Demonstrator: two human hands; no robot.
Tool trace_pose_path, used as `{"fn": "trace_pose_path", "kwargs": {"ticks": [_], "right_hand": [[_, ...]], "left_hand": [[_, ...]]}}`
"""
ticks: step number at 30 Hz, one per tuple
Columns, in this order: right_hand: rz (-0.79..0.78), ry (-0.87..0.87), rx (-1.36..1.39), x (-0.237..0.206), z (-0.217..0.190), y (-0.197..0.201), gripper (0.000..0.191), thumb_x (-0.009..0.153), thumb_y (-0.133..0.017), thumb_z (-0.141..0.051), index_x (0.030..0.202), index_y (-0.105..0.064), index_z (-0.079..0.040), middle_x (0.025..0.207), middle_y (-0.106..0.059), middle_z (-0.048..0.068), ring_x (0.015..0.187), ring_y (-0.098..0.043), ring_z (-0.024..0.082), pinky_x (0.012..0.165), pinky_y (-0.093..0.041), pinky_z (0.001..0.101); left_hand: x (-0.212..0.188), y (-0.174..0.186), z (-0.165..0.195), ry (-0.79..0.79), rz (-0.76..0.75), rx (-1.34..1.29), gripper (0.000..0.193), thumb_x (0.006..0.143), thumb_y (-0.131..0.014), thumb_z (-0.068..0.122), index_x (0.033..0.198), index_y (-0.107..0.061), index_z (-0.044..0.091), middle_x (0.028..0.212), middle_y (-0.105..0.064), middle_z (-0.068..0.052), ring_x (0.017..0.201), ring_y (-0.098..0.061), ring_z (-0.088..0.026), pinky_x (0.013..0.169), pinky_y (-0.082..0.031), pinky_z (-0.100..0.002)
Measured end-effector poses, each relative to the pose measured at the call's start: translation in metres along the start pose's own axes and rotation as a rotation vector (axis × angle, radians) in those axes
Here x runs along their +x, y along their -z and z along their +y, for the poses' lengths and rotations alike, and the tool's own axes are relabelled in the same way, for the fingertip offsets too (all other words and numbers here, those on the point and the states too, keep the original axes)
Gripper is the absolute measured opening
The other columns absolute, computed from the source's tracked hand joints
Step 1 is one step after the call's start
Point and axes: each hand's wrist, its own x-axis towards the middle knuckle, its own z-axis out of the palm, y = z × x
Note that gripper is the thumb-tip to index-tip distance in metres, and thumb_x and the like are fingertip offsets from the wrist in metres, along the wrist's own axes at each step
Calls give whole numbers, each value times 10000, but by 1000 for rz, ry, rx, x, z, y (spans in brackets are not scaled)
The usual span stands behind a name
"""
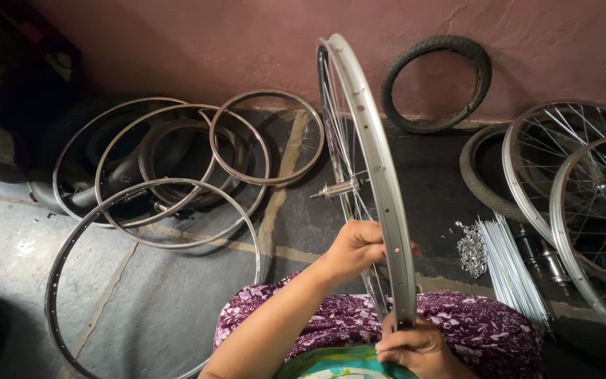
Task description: The person sits on the floor and laces a bicycle wheel by inserting spokes through the rim and hub. They repeatedly pick up spokes, thread them through holes, and adjust the wheel orientation to continue the process.
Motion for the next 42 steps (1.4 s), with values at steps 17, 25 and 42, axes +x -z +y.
{"fn": "trace_pose_path", "kwargs": {"ticks": [17,25,42], "right_hand": [[94,129,-44,-44,12,2,163,890,-815,-88,1047,-830,-46,803,-706,51,716,-651,128,691,-535,316],[-165,-694,133,-60,41,47,170,872,-855,-136,858,-757,3,807,-741,123,758,-702,210,694,-513,374],[119,-850,79,-69,16,33,162,749,-861,-76,696,-726,-4,618,-679,90,635,-704,210,769,-538,366]], "left_hand": [[-19,-31,-24,65,96,-247,134,1014,-720,130,1027,-750,0,988,-674,-35,847,-606,-108,766,-506,-261],[-18,-37,-11,10,-8,-244,203,1068,-716,152,952,-751,-11,865,-674,-25,748,-589,-80,681,-476,-231],[-19,-43,-8,94,-34,-367,149,988,-688,159,1002,-754,26,914,-721,-51,820,-678,-137,744,-559,-296]]}}
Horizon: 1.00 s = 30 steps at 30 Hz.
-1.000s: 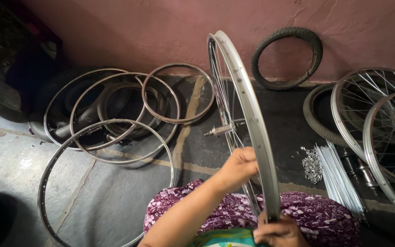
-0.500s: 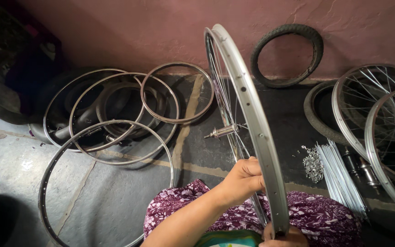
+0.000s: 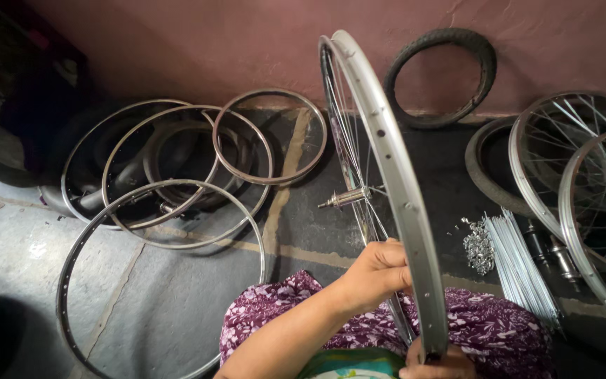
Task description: The person sits on the floor and laces a bicycle wheel by inserting spokes through the rim and hub. They repeatedly pick up spokes, thread them through holes, and adjust the wheel orientation to continue the process.
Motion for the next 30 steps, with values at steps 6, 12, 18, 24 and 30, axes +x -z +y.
{"fn": "trace_pose_path", "kwargs": {"ticks": [6,12,18,24,30], "right_hand": [[-55,720,-45,15,-8,-15,118,836,-794,6,951,-769,23,797,-740,100,711,-708,165,666,-577,301],[-111,970,26,17,-22,-31,277,873,-779,55,1143,-792,-3,915,-730,107,819,-703,187,721,-601,333],[19,845,-307,-1,-48,-24,258,761,-894,-67,1013,-845,-99,1205,-660,152,988,-623,189,842,-513,337],[-17,651,-232,-32,-75,9,174,820,-886,-42,972,-809,-71,1495,-478,233,1256,-592,311,986,-503,426],[8,306,-944,-56,-90,48,146,850,-821,-287,985,-873,-263,1227,-705,55,1120,-659,163,957,-559,321]], "left_hand": [[8,15,-10,131,123,90,93,975,-670,68,1005,-741,16,948,-720,-36,876,-677,-118,828,-559,-274],[7,28,-16,17,117,134,133,1028,-690,113,998,-750,-1,992,-663,-24,836,-651,-110,755,-545,-253],[10,28,-10,33,125,93,117,982,-741,99,1013,-755,-12,1008,-677,-57,853,-657,-128,768,-546,-252],[15,19,-19,18,-13,17,81,1007,-754,59,971,-759,-13,983,-701,-70,840,-647,-118,804,-533,-267],[19,16,-22,32,-35,19,73,992,-759,57,974,-756,-14,959,-718,-85,827,-644,-124,788,-526,-285]]}}
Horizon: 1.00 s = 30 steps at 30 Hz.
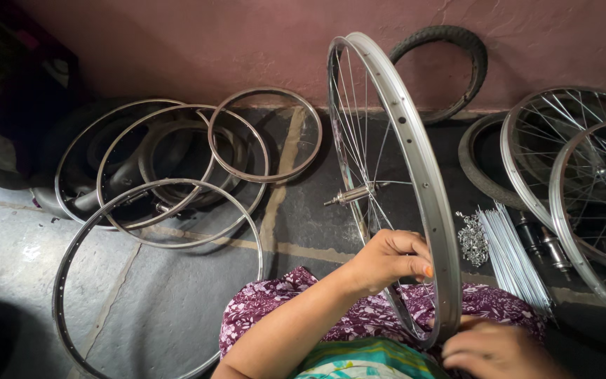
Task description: The person sits on the floor and laces a bicycle wheel by inserting spokes through the rim and hub. They repeatedly pick up spokes, thread them through holes, and adjust the wheel orientation to continue the process.
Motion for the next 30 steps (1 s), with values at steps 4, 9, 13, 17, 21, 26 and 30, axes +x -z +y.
{"fn": "trace_pose_path", "kwargs": {"ticks": [4,9,13,17,21,26,30], "right_hand": [[480,130,51,-21,-23,46,125,869,-734,-190,958,-808,-142,1193,-758,106,1000,-764,160,757,-633,278],[1100,91,-79,26,-86,43,206,894,-772,-123,1050,-710,-3,1041,-738,115,923,-753,164,718,-590,289],[1073,214,-156,54,-129,44,222,899,-759,-50,1119,-730,-63,1058,-737,112,946,-750,164,742,-604,247],[1065,192,-311,61,-153,47,294,823,-798,17,1093,-770,-97,1017,-697,81,902,-682,173,765,-567,281],[1079,198,-340,66,-158,46,280,814,-807,36,1059,-768,-93,1083,-604,96,929,-619,198,740,-526,254],[1081,243,-402,73,-158,43,263,836,-826,29,1072,-743,-50,1122,-593,115,922,-631,184,741,-541,266],[1111,209,-554,75,-164,41,237,799,-847,8,1018,-761,-23,1073,-645,107,896,-664,226,742,-547,337]], "left_hand": [[0,0,1,15,20,1,57,979,-757,46,982,-759,-11,969,-727,-93,893,-661,-148,793,-531,-285],[0,0,2,7,22,3,52,973,-757,32,989,-759,-17,983,-726,-95,913,-672,-155,810,-541,-288],[-1,0,3,17,41,50,65,970,-754,35,1007,-759,-18,1012,-725,-95,930,-682,-161,840,-559,-292],[-1,3,4,48,65,13,97,952,-762,28,1042,-762,-9,1051,-717,-91,923,-683,-160,832,-570,-293],[0,7,0,58,75,30,94,945,-769,29,1032,-762,-6,1042,-715,-93,911,-686,-161,819,-573,-294],[2,9,-4,53,57,1,110,959,-778,40,1049,-754,-18,966,-719,-93,904,-678,-153,824,-568,-292],[4,11,-5,70,46,-21,150,955,-777,58,1083,-746,-14,958,-728,-91,905,-685,-148,829,-574,-287]]}}
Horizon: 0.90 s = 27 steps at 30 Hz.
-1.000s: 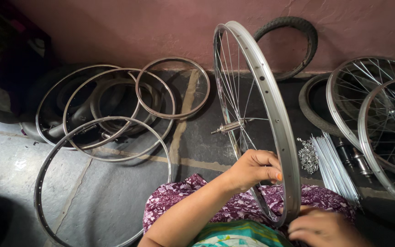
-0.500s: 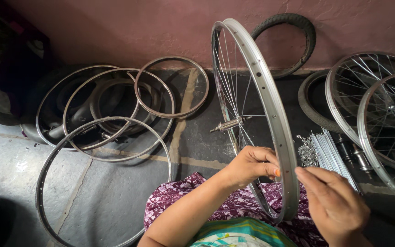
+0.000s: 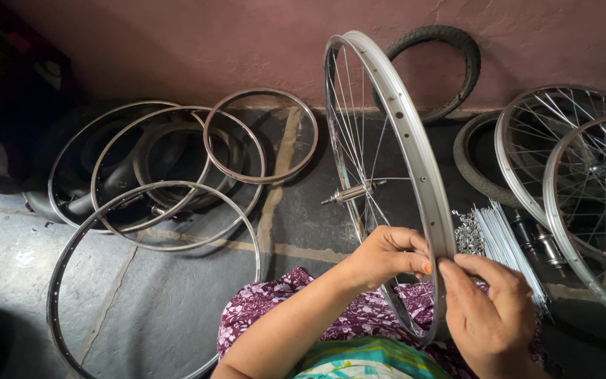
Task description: The person sits on the floor and laces a bicycle wheel by inserting spokes through the rim and hub. They repeatedly pick up spokes, thread them through holes, and adjust the wheel orientation to continue the process.
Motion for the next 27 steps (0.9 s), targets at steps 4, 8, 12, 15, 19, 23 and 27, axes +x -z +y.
{"fn": "trace_pose_path", "kwargs": {"ticks": [4,8,12,15,19,23,27], "right_hand": [[19,-69,35,2,-5,1,204,837,-853,-17,1024,-770,-19,1091,-690,81,865,-674,178,700,-531,273],[36,-29,42,3,-8,-1,174,855,-839,-26,1006,-752,-30,1091,-695,67,935,-699,214,793,-569,316],[12,-17,44,3,-9,-5,189,841,-833,-24,1010,-749,-17,1080,-698,86,885,-697,213,770,-560,323],[18,-27,38,3,-9,-5,189,854,-829,-25,1022,-744,-21,1086,-691,89,885,-693,213,772,-561,324],[6,-20,47,3,-8,-6,186,868,-821,-23,1034,-737,-10,1099,-681,93,891,-691,210,770,-568,313],[2,32,5,3,-7,-6,184,859,-812,-3,1028,-741,0,1089,-679,95,905,-689,224,775,-559,333],[-42,50,5,1,-6,-6,202,864,-788,16,1056,-729,39,1114,-659,112,967,-688,237,825,-571,335]], "left_hand": [[-1,3,-1,-7,-18,-8,134,964,-776,59,1070,-745,-17,967,-729,-93,905,-685,-149,839,-577,-290],[-2,8,-2,-13,-68,34,128,1002,-739,74,1099,-742,-9,1004,-727,-67,973,-684,-138,917,-575,-296],[-4,16,-4,39,-30,87,167,1001,-699,85,1144,-736,7,1100,-730,-46,1032,-682,-126,972,-563,-295],[-5,20,-9,-36,-60,107,96,1039,-710,67,1067,-732,-22,1072,-727,-53,1065,-686,-139,1006,-563,-307],[-3,22,-15,-33,-13,56,98,1040,-711,66,1099,-722,-12,1091,-735,-57,1058,-681,-132,997,-556,-303],[-2,21,-15,-29,-4,104,149,1029,-703,90,1151,-724,6,1132,-732,-41,1061,-673,-111,1000,-548,-285],[-4,16,-12,-53,10,110,130,1041,-702,92,1134,-723,4,1120,-728,-41,1054,-667,-108,989,-544,-282]]}}
